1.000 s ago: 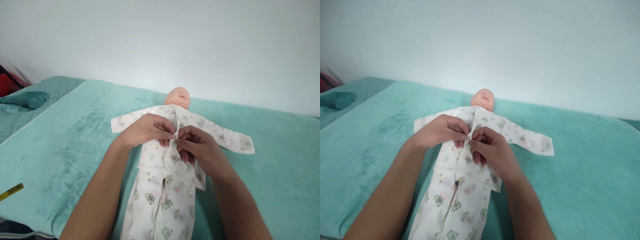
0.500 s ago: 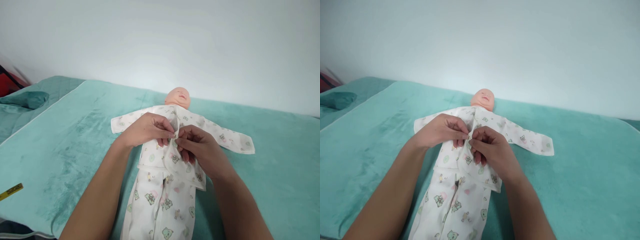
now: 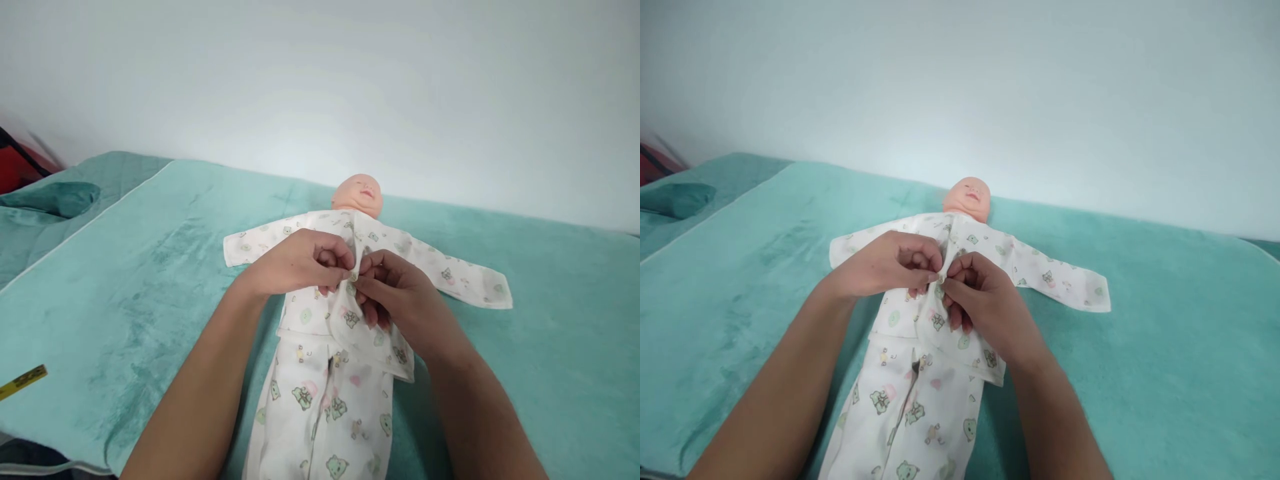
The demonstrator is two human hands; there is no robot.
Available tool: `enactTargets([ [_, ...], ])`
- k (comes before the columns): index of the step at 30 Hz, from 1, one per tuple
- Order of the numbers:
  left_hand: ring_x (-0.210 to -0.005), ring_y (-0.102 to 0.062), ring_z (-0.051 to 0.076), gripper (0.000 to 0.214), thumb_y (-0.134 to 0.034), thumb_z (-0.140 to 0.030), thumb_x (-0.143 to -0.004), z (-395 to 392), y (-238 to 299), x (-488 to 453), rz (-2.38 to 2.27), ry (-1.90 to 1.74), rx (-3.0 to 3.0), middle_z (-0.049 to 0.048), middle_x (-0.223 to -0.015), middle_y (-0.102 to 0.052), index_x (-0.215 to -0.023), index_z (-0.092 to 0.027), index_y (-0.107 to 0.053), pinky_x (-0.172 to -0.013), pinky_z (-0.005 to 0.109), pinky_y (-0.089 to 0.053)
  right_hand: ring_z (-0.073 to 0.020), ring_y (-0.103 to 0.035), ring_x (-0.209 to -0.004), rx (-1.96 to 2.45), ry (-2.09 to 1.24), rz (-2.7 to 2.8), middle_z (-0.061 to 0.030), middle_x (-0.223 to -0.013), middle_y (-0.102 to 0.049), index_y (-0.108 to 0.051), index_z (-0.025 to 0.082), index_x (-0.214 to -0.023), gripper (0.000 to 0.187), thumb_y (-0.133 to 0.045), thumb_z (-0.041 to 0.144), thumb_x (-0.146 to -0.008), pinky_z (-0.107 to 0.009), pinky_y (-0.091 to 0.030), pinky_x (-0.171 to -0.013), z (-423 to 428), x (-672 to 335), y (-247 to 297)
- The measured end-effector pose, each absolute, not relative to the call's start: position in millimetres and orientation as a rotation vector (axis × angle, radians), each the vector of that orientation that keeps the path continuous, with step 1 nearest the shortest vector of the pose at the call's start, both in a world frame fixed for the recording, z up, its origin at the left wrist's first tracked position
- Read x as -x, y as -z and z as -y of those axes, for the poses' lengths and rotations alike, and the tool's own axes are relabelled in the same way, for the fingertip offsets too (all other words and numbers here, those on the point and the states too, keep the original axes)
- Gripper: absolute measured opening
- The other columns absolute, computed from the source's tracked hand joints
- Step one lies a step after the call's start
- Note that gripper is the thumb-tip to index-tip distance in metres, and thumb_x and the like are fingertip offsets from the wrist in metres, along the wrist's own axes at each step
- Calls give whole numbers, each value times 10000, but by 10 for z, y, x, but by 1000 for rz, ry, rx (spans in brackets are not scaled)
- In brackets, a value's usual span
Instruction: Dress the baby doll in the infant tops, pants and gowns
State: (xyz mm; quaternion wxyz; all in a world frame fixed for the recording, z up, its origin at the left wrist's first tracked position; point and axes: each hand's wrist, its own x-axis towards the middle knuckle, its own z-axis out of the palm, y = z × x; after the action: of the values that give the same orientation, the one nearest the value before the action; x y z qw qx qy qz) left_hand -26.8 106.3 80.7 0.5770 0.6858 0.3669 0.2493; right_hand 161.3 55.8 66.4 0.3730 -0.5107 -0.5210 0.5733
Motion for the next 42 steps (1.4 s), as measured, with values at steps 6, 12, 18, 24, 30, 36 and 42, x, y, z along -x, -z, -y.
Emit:
enactTargets([
  [6,-588,-596,85,61,-604,-124,-757,-1073,-790,275,-831,-578,-1617,-23,-635,-602,-793,-163,-635,-555,191,-491,-90,-525,-447,1290,-1501,1409,58,-588,-546,-523,218,-870,177,-638,351,-851,-199,-373,-393,-559,-1648,-674],
  [12,-558,-583,80,84,-635,-148,-768,-1081,-753,256,-778,-656,-1541,-32,-644,-591,-831,-172,-585,-502,188,-467,-83,-526,-447,1244,-1513,1434,67,-596,-531,-509,220,-855,190,-641,357,-865,-186,-362,-384,-558,-1668,-667],
  [18,-570,-583,72,147,-645,-102,-746,-1091,-730,251,-722,-690,-1493,-25,-711,-585,-874,-160,-602,-501,188,-480,-77,-541,-459,1211,-1527,1383,40,-677,-609,-535,215,-860,150,-614,340,-884,-189,-372,-395,-548,-1658,-680],
  [24,-577,-584,82,164,-723,-209,-754,-1101,-745,264,-707,-688,-1523,-11,-732,-615,-868,-159,-616,-512,204,-481,-81,-546,-471,1169,-1544,1381,30,-682,-619,-563,206,-838,154,-618,342,-884,-191,-364,-399,-566,-1680,-651],
  [30,-525,-506,79,129,-646,-292,-839,-977,-616,201,-851,-986,-1481,-37,-618,-546,-850,-176,-590,-494,208,-418,-93,-548,-511,1159,-1427,1428,14,-718,-616,-589,201,-811,225,-563,399,-913,-217,-377,-435,-542,-1680,-647],
  [36,-778,-553,123,66,-573,-138,-812,-336,-127,505,-1096,-1406,-1527,14,-833,-584,-777,-184,-606,-691,249,-444,-128,-524,-624,1321,-783,1563,15,-698,-574,-590,221,-824,141,-583,344,-894,-270,-436,-587,-94,-1584,-386],
  [42,-1050,-560,175,335,-506,-33,-775,125,170,724,-1161,-1356,-1794,62,-1132,-581,-1023,-227,-623,-847,300,-461,-226,-545,-1129,1344,-414,1612,-78,-1198,-570,-580,254,-1108,272,-539,209,-843,-387,-466,-928,483,-1706,106],
])
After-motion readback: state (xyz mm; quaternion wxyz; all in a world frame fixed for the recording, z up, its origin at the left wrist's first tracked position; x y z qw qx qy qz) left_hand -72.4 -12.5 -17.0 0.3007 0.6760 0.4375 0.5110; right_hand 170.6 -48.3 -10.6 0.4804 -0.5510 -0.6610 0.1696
